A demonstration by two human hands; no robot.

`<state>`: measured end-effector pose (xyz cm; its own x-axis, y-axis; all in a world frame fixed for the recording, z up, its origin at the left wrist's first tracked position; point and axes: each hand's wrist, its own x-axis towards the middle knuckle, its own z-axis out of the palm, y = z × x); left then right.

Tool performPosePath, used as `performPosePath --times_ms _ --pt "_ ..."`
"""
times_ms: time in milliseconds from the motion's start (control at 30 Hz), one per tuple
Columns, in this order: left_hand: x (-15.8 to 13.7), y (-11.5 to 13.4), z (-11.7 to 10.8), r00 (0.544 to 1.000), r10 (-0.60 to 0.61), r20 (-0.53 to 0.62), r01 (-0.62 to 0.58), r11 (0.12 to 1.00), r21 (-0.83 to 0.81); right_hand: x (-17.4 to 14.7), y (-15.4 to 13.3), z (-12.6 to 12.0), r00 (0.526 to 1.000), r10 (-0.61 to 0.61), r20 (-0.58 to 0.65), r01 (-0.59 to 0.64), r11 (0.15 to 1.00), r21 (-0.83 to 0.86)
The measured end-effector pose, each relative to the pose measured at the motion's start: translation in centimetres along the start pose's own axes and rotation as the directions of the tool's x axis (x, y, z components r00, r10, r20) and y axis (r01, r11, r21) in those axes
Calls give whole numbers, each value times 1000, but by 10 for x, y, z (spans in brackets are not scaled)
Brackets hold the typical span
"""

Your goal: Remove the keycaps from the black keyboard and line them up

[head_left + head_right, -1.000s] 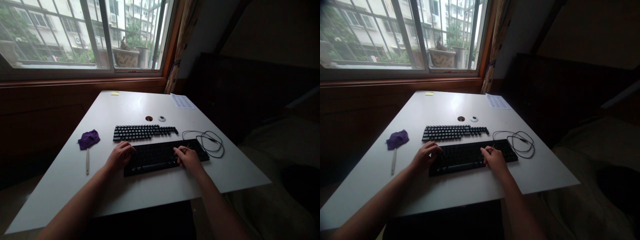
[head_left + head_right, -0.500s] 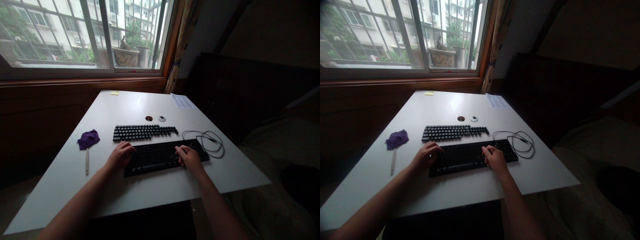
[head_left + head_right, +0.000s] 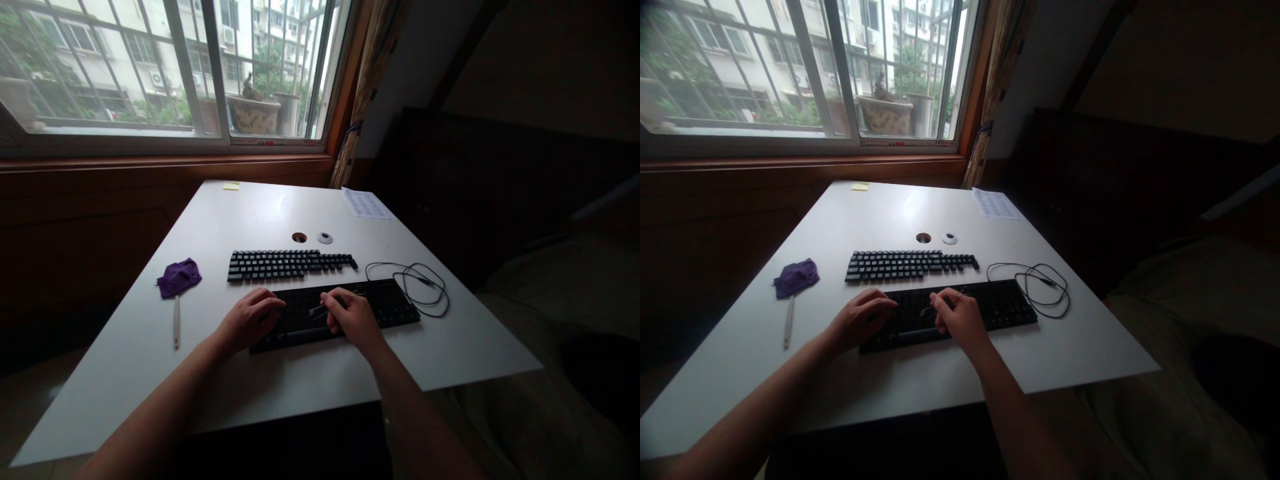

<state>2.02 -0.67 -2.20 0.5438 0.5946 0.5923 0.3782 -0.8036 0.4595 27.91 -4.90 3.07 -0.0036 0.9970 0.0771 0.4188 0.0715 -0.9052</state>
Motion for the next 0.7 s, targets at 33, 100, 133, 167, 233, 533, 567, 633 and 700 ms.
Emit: performPosePath --times_ms 33,100,133,167,233,533,567,633,700 --pt "0 1 1 1000 -10 5 10 1000 -28 0 -3 4 1000 3 17 -4 999 43" --pt "0 4 1 999 -46 27 49 994 -102 -1 -9 13 999 6 42 -12 991 132" --pt "1 6 1 997 -66 43 71 986 -150 -1 -11 16 999 5 53 -14 985 174" --pt "1 8 1 994 -86 62 96 976 -197 -1 -13 20 998 2 64 -15 978 209" --pt "2 11 -1 990 -97 107 124 951 -283 -1 -15 27 997 -11 80 -10 967 256" --pt "3 12 -3 986 -153 68 167 917 -361 -2 -14 47 998 -1 70 -23 939 343" --pt "3 12 -3 985 -159 69 173 914 -368 -2 -14 48 998 -3 67 -21 936 351" --pt "3 13 -3 983 -170 72 185 901 -393 -2 -13 49 998 -7 55 -14 929 369" --pt "3 14 -3 980 -189 68 200 885 -420 -2 -13 51 999 -7 40 -8 923 384"
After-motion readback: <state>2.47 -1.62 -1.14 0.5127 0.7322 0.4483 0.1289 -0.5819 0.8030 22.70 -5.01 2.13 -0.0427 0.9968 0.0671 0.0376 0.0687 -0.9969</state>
